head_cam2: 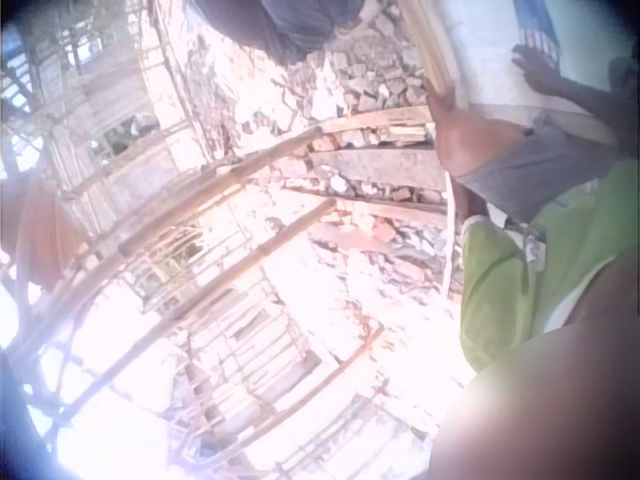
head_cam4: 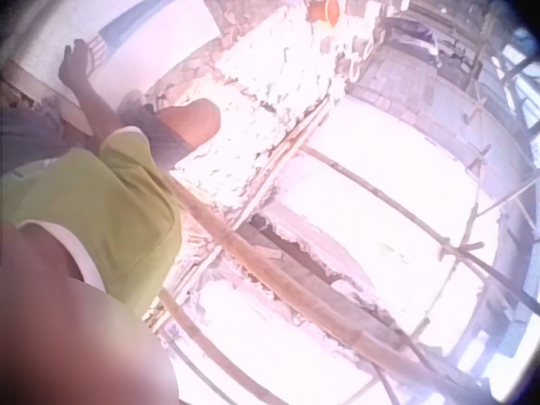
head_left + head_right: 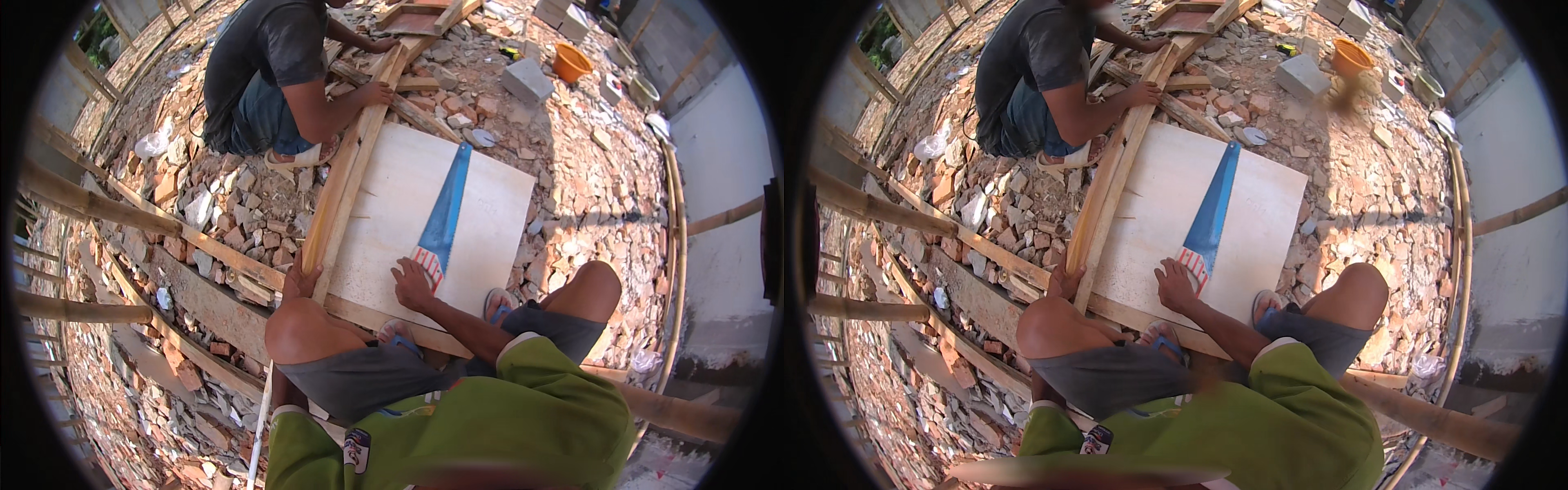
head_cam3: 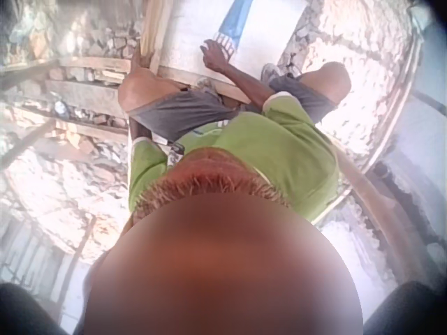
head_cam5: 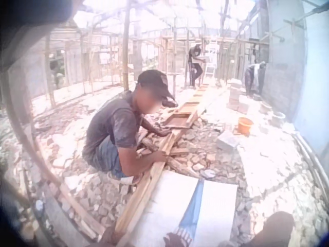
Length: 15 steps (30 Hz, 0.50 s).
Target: The person measures a wooden plank with a tape measure, marks it with a pencil, and then cuts it using a hand saw. Another person assists by holding the plank steady.
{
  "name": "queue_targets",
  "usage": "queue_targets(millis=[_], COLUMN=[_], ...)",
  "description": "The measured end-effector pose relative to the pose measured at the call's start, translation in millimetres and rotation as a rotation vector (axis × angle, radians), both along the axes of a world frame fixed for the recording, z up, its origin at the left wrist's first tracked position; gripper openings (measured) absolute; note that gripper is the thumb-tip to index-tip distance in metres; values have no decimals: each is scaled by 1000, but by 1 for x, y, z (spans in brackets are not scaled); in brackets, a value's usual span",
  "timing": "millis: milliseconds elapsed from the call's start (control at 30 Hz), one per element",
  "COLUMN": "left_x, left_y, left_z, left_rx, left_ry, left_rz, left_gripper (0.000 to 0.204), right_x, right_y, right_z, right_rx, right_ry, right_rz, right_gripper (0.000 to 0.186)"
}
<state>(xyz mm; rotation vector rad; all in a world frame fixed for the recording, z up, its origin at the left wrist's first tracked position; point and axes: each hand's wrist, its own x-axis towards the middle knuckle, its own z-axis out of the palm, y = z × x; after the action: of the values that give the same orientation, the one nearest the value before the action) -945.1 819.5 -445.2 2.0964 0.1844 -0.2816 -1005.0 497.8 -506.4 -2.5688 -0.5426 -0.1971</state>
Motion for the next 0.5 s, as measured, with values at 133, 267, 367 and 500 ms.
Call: queue_targets(millis=[133, 267, 367, 500], left_x=[-11, -17, -11, -1], left_y=[-7, -16, -2, 13], left_z=[22, 37, 17, -7], left_rx=[-312, -363, -291, -135], left_ry=[-5, -17, -17, 6], left_rz=[140, 179, 122, 40], left_gripper=[69, 62, 60, 59], right_x=[-18, -37, -47, -60], right_y=[-11, -28, -33, -43], right_z=[4, 6, -9, -1], right_rx=[60, -53, -46, -151], right_ry=[123, 14, 204, 302], right_rz=[-94, -72, -61, -79], right_gripper=[45, 56, 63, 70])
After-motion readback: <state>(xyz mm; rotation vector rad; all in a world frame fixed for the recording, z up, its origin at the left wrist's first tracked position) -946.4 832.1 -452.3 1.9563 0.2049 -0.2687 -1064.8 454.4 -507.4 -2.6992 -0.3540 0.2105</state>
